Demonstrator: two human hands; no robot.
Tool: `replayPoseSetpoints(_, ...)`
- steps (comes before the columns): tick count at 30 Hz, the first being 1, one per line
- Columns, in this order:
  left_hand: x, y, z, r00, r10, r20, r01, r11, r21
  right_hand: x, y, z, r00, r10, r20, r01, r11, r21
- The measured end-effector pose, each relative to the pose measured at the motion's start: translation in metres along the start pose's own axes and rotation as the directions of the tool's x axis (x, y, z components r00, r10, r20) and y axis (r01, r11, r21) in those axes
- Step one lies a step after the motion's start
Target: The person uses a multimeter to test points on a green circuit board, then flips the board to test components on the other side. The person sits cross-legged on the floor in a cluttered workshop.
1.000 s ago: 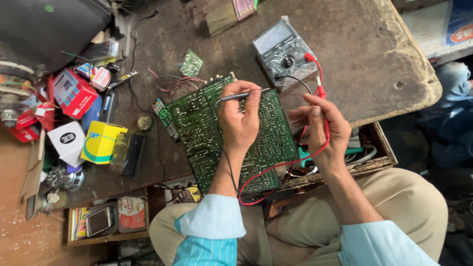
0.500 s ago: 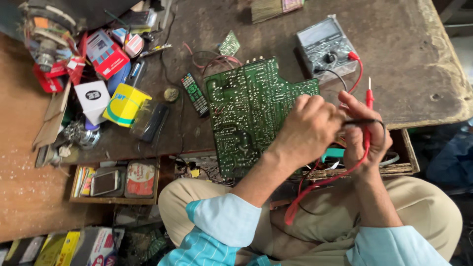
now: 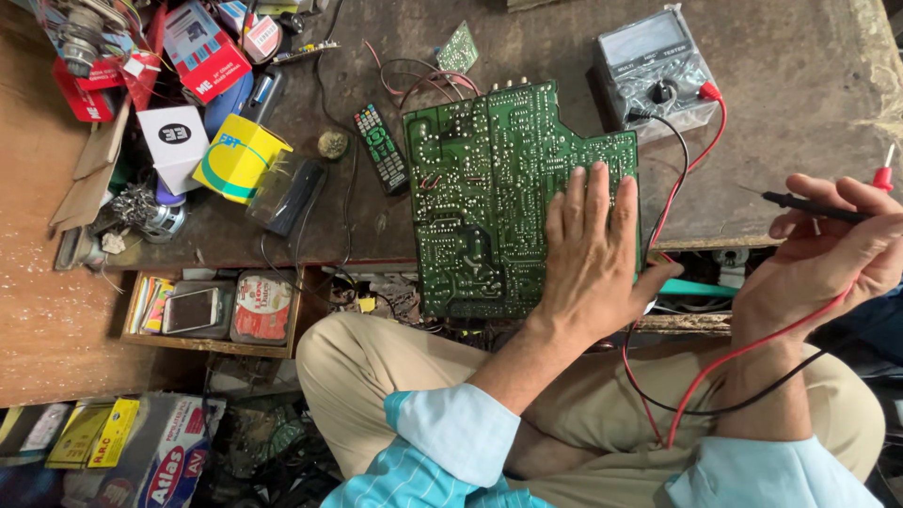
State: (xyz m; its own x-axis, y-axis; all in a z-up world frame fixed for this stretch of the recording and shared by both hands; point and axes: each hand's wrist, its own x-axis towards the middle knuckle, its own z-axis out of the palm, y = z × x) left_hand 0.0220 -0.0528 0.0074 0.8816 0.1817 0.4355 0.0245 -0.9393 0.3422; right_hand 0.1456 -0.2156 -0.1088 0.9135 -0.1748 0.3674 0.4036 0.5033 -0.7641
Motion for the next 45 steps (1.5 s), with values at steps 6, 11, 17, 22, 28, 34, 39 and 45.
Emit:
replayPoseSetpoints(6,-0.005,-0.005,0.011,0.999,0.024,0.029,-0.030,0.981,0.191,-0.001,-0.001,0.000,0.997,0.072,0.010,-0.072,0.996,0.045)
replayPoseSetpoints(11,-0.009,-0.008,0.018,0.999,0.031,0.019,-0.035,0.969,0.246,0.000,-0.001,0.002,0.998,0.055,0.036,-0.054,0.998,-0.024)
replayPoseSetpoints(17,-0.009,-0.006,0.014,0.999,0.044,-0.026,-0.040,0.990,0.137,0.002,0.000,0.001,0.997,0.068,0.035,-0.067,0.997,-0.027)
replayPoseSetpoints(22,-0.004,0.000,-0.003,0.999,0.028,-0.043,-0.023,0.993,0.115,0.003,0.004,-0.002,0.994,0.095,0.051,-0.097,0.994,0.041)
replayPoseSetpoints(28,0.014,-0.018,-0.058,0.974,-0.053,-0.218,0.064,0.997,0.044,0.001,0.008,-0.001,0.990,0.114,0.080,-0.116,0.993,0.025)
replayPoseSetpoints(34,0.021,-0.046,-0.126,0.899,-0.313,-0.307,0.088,0.814,-0.574,0.001,0.008,0.004,0.984,0.160,0.076,-0.165,0.985,0.055)
replayPoseSetpoints(39,0.024,-0.081,-0.179,0.775,-0.541,-0.327,0.014,0.532,-0.847,-0.001,0.005,0.006,0.983,0.162,0.085,-0.167,0.984,0.057)
replayPoseSetpoints(45,0.004,-0.108,-0.172,0.815,-0.570,-0.100,-0.206,-0.125,-0.970,0.000,0.004,0.008,0.981,0.167,0.102,-0.174,0.983,0.059)
